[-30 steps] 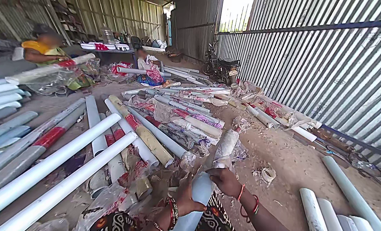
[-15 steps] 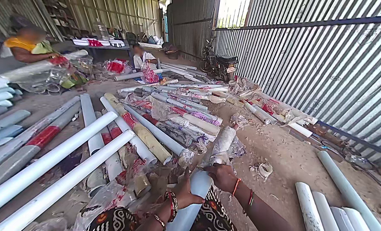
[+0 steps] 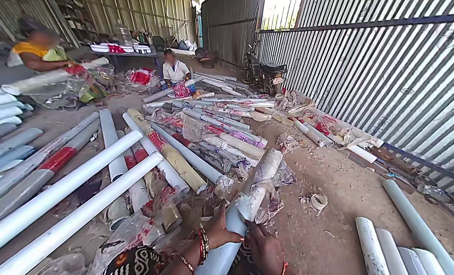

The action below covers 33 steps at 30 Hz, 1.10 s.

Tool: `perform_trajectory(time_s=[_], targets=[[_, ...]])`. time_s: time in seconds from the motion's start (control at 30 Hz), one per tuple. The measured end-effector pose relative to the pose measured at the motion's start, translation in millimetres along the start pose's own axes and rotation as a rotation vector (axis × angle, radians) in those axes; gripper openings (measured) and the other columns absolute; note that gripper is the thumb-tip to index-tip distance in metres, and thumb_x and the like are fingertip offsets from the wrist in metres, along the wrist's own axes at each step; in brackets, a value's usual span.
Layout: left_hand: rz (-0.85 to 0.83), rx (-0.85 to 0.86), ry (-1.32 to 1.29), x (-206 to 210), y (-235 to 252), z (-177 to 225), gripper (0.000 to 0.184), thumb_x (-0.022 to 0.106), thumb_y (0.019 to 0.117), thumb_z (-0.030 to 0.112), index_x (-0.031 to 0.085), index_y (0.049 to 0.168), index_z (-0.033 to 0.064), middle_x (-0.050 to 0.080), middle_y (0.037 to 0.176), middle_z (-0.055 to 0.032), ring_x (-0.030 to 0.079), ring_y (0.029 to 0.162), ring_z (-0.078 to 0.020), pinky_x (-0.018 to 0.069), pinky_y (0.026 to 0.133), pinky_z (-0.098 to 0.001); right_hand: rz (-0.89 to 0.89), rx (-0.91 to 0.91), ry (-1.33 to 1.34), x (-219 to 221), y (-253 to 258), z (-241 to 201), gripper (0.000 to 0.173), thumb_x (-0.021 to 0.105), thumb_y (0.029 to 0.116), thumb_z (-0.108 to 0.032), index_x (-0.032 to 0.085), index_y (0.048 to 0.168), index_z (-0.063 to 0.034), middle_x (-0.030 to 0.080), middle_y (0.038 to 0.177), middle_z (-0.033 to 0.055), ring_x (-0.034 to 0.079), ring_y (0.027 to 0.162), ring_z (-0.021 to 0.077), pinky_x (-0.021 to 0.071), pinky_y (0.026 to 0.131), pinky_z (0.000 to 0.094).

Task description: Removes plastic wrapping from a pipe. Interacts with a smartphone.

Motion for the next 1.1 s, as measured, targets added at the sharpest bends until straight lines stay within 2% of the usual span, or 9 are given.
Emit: perform_trajectory(time_s=[0.1, 0.27, 0.4, 0.57, 0.67, 0.73, 0.77, 0.9, 1.1], targets=[[0.009, -0.005, 0.017, 1, 0, 2, 0.142, 0.095, 0.0691, 0.036, -0.006, 0.161, -0.0057, 0.021, 0.165, -0.0313, 0.031, 0.152, -0.0389, 0.0286, 0.124, -0.0462, 0.079, -0.045, -0.138, 1, 1, -5, 0.033, 0.059, 0.0899, -0.012, 0.076, 0.117, -0.0038, 0.073, 0.086, 0.0186, 0.070, 0.058, 0.0338, 0.0540, 0.047, 0.0498], [-0.003, -0.048, 0.092, 5, -1, 10, 0.141, 0.094, 0.0706, 0.037, -0.006, 0.161, -0.0053, 0.030, 0.161, -0.0325, 0.039, 0.148, -0.0411, 0.0330, 0.121, -0.0497, -0.137, 0.179, -0.194, -2, 24, 1, 0.037, 0.055, 0.0983, -0.014, 0.071, 0.131, -0.0093, 0.073, 0.098, 0.0235, 0.071, 0.070, 0.0419, 0.0552, 0.059, 0.0569], [0.010, -0.031, 0.072, 4, 0, 5, 0.142, 0.094, 0.0700, 0.036, -0.007, 0.161, -0.0041, 0.022, 0.165, -0.0302, 0.032, 0.152, -0.0388, 0.0285, 0.124, -0.0471, -0.101, 0.166, -0.173, -1, 31, 8, 0.037, 0.054, 0.0973, -0.015, 0.072, 0.129, -0.0098, 0.072, 0.096, 0.0232, 0.071, 0.070, 0.0411, 0.0552, 0.058, 0.0563], [0.008, -0.042, 0.061, 2, -3, 0, 0.143, 0.095, 0.0693, 0.038, -0.007, 0.161, -0.0037, 0.024, 0.165, -0.0292, 0.032, 0.152, -0.0381, 0.0299, 0.123, -0.0476, -0.293, 0.289, 0.135, -7, 57, 31, 0.036, 0.050, 0.1034, -0.017, 0.068, 0.132, -0.0055, 0.074, 0.112, 0.0199, 0.072, 0.101, 0.0353, 0.0540, 0.090, 0.0557], [0.007, -0.040, 0.045, 3, -5, -1, 0.144, 0.095, 0.0681, 0.037, -0.007, 0.161, -0.0034, 0.025, 0.164, -0.0300, 0.034, 0.151, -0.0392, 0.0306, 0.123, -0.0489, -0.343, 0.307, 0.362, -9, 57, 41, 0.032, 0.052, 0.1032, -0.015, 0.068, 0.127, -0.0013, 0.069, 0.091, 0.0106, 0.061, 0.073, 0.0166, 0.0508, 0.071, 0.0377], [0.013, -0.022, 0.041, 2, -4, -1, 0.145, 0.095, 0.0677, 0.037, -0.008, 0.161, -0.0042, 0.025, 0.163, -0.0317, 0.034, 0.151, -0.0400, 0.0306, 0.123, -0.0491, -0.298, 0.232, 0.271, -16, 44, 22, 0.036, 0.053, 0.1017, -0.017, 0.068, 0.130, -0.0011, 0.074, 0.104, 0.0190, 0.071, 0.090, 0.0310, 0.0549, 0.085, 0.0530], [0.010, -0.016, 0.038, 2, -5, -1, 0.145, 0.095, 0.0678, 0.038, -0.007, 0.161, -0.0041, 0.025, 0.163, -0.0314, 0.034, 0.151, -0.0395, 0.0306, 0.123, -0.0483, -0.245, 0.173, 0.197, -16, 34, 11, 0.037, 0.053, 0.1006, -0.018, 0.068, 0.130, -0.0020, 0.074, 0.107, 0.0205, 0.073, 0.093, 0.0360, 0.0560, 0.084, 0.0576], [0.000, -0.007, 0.028, 1, -2, 0, 0.143, 0.094, 0.0695, 0.037, -0.007, 0.161, -0.0051, 0.019, 0.166, -0.0307, 0.028, 0.153, -0.0382, 0.0265, 0.125, -0.0459, -0.004, 0.013, -0.035, -9, 6, -10, 0.034, 0.058, 0.0934, -0.014, 0.074, 0.121, -0.0044, 0.073, 0.092, 0.0198, 0.071, 0.067, 0.0369, 0.0551, 0.054, 0.0539], [-0.001, -0.026, 0.070, 4, 0, 5, 0.141, 0.094, 0.0710, 0.036, -0.007, 0.161, -0.0047, 0.020, 0.166, -0.0306, 0.030, 0.153, -0.0391, 0.0285, 0.124, -0.0471, -0.087, 0.122, -0.152, -2, 16, 6, 0.038, 0.056, 0.0951, -0.013, 0.072, 0.129, -0.0067, 0.073, 0.099, 0.0224, 0.072, 0.071, 0.0408, 0.0555, 0.057, 0.0565]])
Point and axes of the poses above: each hand's wrist, its own y-axis towards the middle knuckle, its own x-axis out of the palm, z = x × y, the point moved 9 cm from there along y, towards the middle knuckle
